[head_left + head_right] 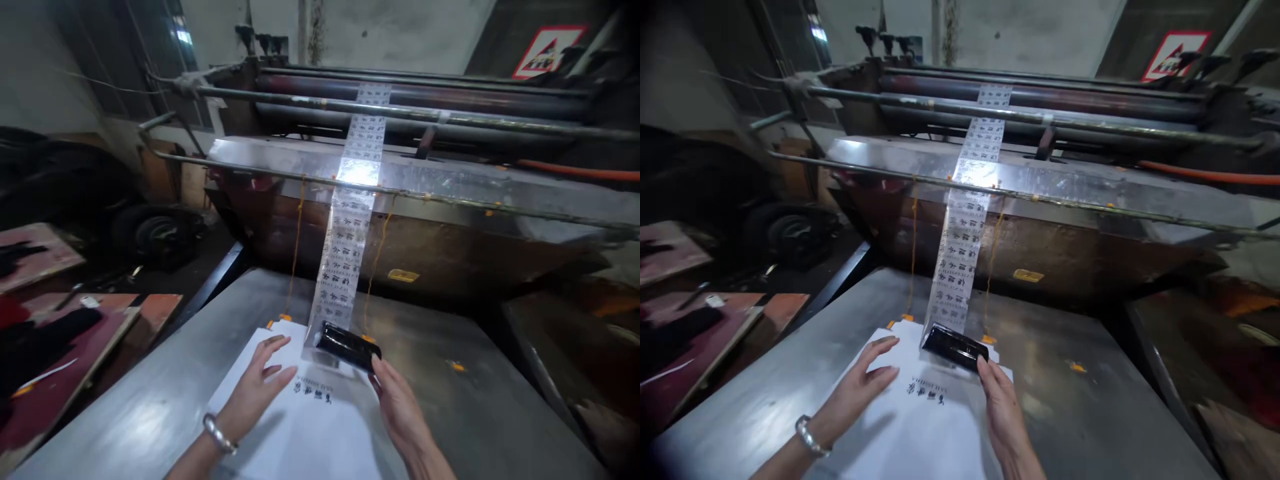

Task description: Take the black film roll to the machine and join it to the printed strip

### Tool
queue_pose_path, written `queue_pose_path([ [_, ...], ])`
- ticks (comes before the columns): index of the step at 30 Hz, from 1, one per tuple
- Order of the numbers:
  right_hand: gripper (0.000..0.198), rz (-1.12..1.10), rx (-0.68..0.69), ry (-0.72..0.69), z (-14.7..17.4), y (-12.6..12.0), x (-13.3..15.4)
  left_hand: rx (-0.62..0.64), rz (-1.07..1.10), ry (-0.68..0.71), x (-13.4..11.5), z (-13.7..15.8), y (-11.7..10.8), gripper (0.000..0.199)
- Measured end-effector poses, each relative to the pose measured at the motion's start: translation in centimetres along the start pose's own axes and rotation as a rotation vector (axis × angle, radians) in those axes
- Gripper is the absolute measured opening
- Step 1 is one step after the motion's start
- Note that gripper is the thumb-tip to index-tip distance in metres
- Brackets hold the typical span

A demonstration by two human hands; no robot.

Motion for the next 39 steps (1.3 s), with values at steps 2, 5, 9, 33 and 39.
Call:
queue_pose_path([
  [2,0.042,-0.001,0.094,0.037,3.1,1.0,-0.7,-0.024,-0.04,0.118,-1.8,4.0,-0.8,0.05],
  [5,0.039,-0.002,0.216,0.123,8.2,3.1,-2.5,-0.138,0.018,0.214,-3.4,9.0,-2.5,0.037],
  [9,0.046,0.031,0.283,0.344,14.8,4.7,-6.2,-0.361,0.252,0.121,-2.5,14.3,-7.3,0.022],
  [33,0.052,0.767,1.275,-0.004,45.1,6.3,-18.0,-1.158,0.718,-0.343,5.9,47.4,-24.0,0.05],
  [39,0.052,0.666,1.177,0.519,48.6,3.0,-21.6,-1.002,0.914,-0.25,6.2,51.7,-23.0,0.041],
])
Point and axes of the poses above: each hand's wrist, its own z-axis away from the middle knuckle, its own y-axis out of the palm, x = y × z, the point moved 9 cm from there along -z, towards the middle knuckle, and after that the axes turned 15 degrees about -x, right-handed, at the moved point
